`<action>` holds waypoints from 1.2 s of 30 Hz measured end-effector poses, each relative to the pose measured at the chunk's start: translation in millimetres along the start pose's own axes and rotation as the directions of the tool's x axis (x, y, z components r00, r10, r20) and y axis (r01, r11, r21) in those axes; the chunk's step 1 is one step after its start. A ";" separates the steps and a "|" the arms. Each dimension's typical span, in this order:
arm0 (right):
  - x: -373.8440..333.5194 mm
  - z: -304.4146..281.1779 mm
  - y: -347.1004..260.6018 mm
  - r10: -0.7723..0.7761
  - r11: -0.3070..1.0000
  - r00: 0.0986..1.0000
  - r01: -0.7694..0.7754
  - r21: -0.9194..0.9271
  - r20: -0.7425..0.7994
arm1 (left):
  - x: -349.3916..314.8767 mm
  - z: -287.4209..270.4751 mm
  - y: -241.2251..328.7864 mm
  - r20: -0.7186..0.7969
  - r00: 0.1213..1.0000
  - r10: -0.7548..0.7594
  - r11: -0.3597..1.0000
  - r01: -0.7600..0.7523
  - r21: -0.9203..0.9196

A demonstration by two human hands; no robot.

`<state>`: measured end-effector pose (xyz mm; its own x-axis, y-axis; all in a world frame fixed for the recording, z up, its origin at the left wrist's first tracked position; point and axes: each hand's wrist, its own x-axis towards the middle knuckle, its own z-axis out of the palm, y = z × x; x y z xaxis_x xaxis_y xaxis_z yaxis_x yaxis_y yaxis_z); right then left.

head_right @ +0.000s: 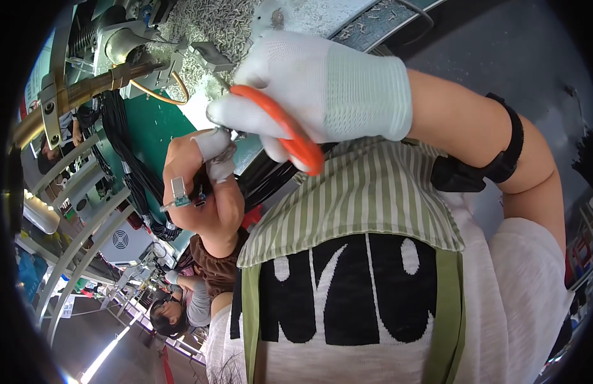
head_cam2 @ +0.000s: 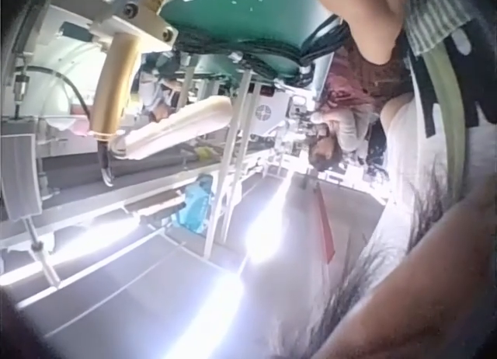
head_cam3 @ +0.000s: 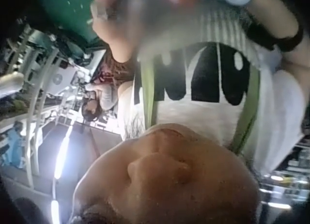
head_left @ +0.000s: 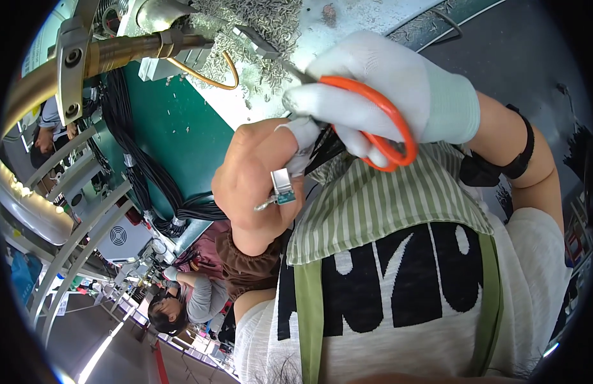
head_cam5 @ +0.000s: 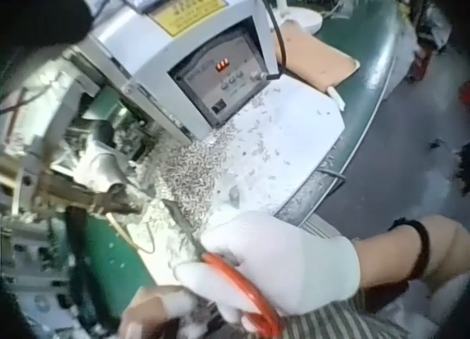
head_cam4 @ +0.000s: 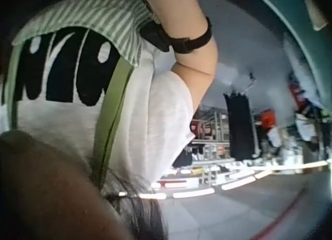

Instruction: Trimming excess material from small components using a hand tool at an assembly station.

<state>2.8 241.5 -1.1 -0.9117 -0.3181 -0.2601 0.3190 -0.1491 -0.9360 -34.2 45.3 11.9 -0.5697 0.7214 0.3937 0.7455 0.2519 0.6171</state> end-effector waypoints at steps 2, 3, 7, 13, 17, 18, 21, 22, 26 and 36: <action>-1.7 1.5 1.1 -0.121 0.983 0.990 0.110 -0.150 -0.072 | 2.4 -6.6 -3.9 0.071 0.995 0.070 0.994 -0.076 0.077; -1.5 3.6 1.6 -0.186 0.960 0.978 0.162 -0.227 -0.092 | 1.1 -11.4 -3.7 0.149 0.988 0.045 0.997 -0.054 0.057; -2.4 12.0 4.9 -0.447 0.788 0.885 0.321 -0.525 -0.128 | -3.0 -3.9 -0.8 0.170 0.973 -0.158 0.951 0.196 -0.237; -2.0 17.5 14.5 -0.698 0.496 0.705 0.345 -0.797 -0.129 | 5.2 -3.8 3.3 0.216 0.771 -0.599 0.340 0.489 -0.803; -2.1 13.1 20.4 -0.759 0.395 0.622 0.206 -0.895 -0.191 | 3.2 -0.6 -1.8 0.052 0.825 -0.562 0.736 0.528 -0.423; -2.7 12.6 20.2 -0.780 0.316 0.608 0.178 -0.932 -0.149 | 3.8 0.7 -1.8 0.050 0.824 -0.564 0.736 0.529 -0.422; -4.5 11.1 19.3 -0.821 0.069 0.571 0.081 -0.994 -0.011 | 6.6 6.3 -0.5 -0.007 0.797 -0.604 0.699 0.526 -0.484; -4.8 10.7 19.1 -0.827 -0.015 0.561 0.046 -0.999 0.038 | 7.6 5.5 0.9 -0.010 0.795 -0.606 0.699 0.527 -0.484; -4.0 12.1 30.5 -0.797 0.029 0.603 0.011 -1.000 -0.016 | 12.5 3.5 2.9 0.167 0.699 -0.695 0.441 0.598 -0.669; -3.3 7.9 32.0 -0.594 0.548 0.793 0.275 -0.790 -0.136 | 6.2 16.3 -3.0 -0.016 0.814 -0.581 0.673 0.470 -0.571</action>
<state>18.0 230.4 -28.3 -0.9475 -0.0366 0.3175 -0.2807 0.5704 -0.7719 -34.3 59.5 1.4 -0.9022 0.4304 -0.0278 0.0362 0.1400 0.9895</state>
